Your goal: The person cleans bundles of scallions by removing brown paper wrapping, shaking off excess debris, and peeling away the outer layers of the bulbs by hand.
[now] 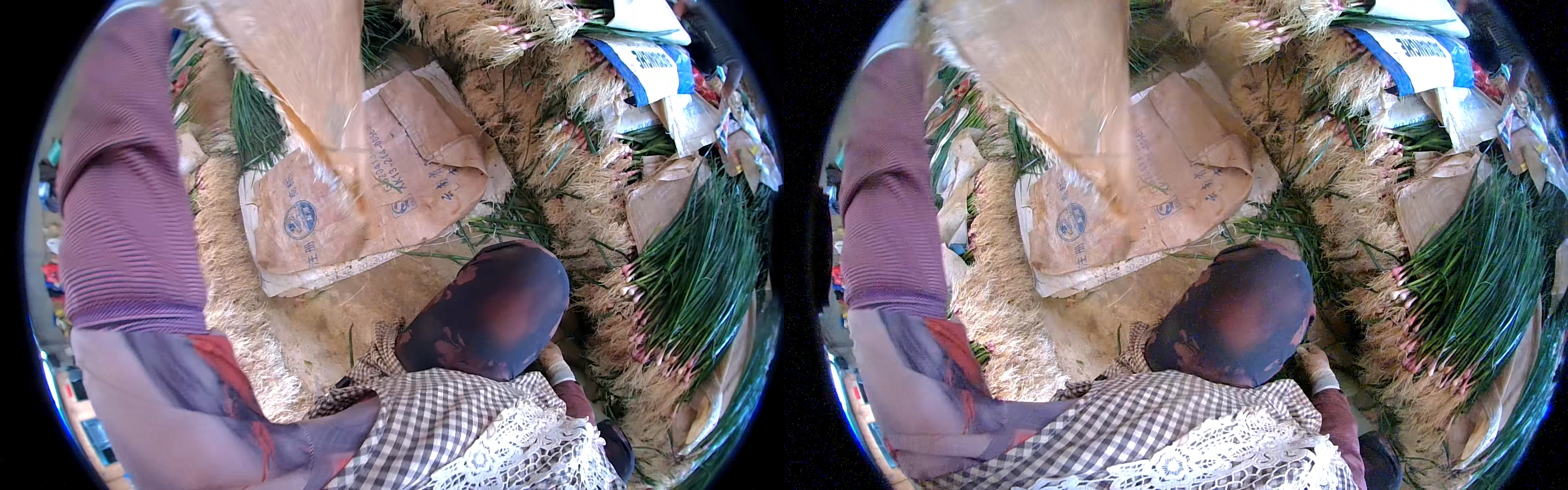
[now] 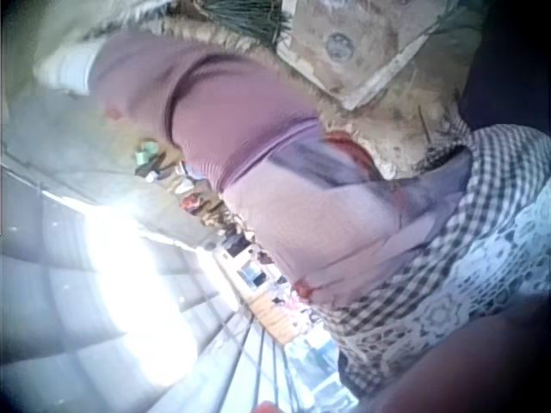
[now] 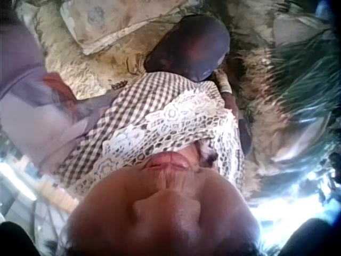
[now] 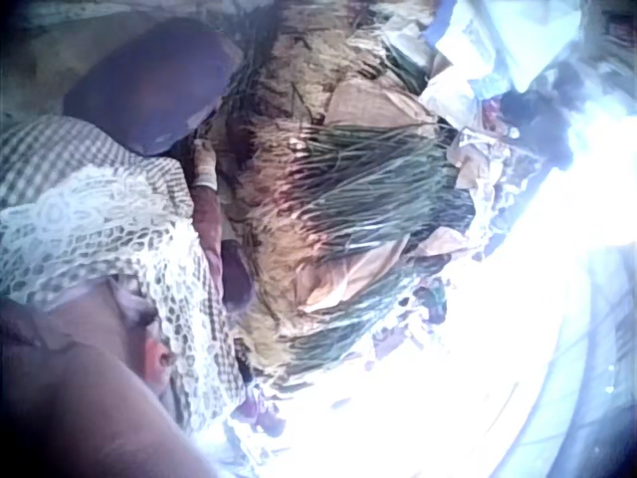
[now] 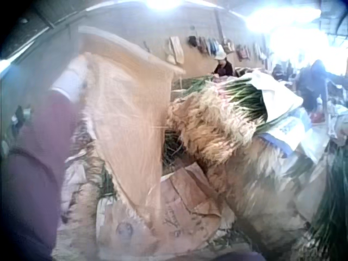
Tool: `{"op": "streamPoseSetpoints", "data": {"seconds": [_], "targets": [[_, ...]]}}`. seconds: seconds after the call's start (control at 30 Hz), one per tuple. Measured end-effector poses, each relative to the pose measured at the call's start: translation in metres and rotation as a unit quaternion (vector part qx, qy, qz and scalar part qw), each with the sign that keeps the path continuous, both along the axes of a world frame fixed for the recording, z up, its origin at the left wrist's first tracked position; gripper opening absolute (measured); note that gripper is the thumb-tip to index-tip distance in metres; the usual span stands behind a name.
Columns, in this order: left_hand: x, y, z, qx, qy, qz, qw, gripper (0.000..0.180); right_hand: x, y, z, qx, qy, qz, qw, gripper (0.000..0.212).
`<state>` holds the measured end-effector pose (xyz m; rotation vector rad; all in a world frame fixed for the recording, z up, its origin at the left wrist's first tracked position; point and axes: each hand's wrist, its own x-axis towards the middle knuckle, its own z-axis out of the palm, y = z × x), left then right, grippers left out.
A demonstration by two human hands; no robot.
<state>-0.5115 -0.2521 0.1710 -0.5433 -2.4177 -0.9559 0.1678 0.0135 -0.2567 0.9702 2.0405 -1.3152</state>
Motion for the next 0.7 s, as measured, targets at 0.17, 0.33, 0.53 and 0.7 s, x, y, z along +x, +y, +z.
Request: {"op": "streamPoseSetpoints", "data": {"seconds": [0.17,0.33,0.53,0.7], "targets": [[0.020,-0.086,-0.028,-0.013,0.003,0.063,0.998,0.042,-0.008,0.001,0.003,-0.051,-0.050,-0.074,0.995,0.039],[0.055,-0.148,-0.120,-0.070,-0.069,0.136,0.986,0.040,0.029,0.017,-0.075,-0.083,0.044,-0.030,0.995,0.055],[0.134,-0.200,-0.284,-0.180,-0.239,0.214,0.930,0.038,0.003,-0.003,0.020,-0.048,-0.038,-0.068,0.996,0.055],[0.200,-0.209,-0.365,-0.282,-0.386,0.243,0.844,0.036,0.016,-0.005,0.047,-0.045,-0.066,-0.087,0.993,0.051]]}}
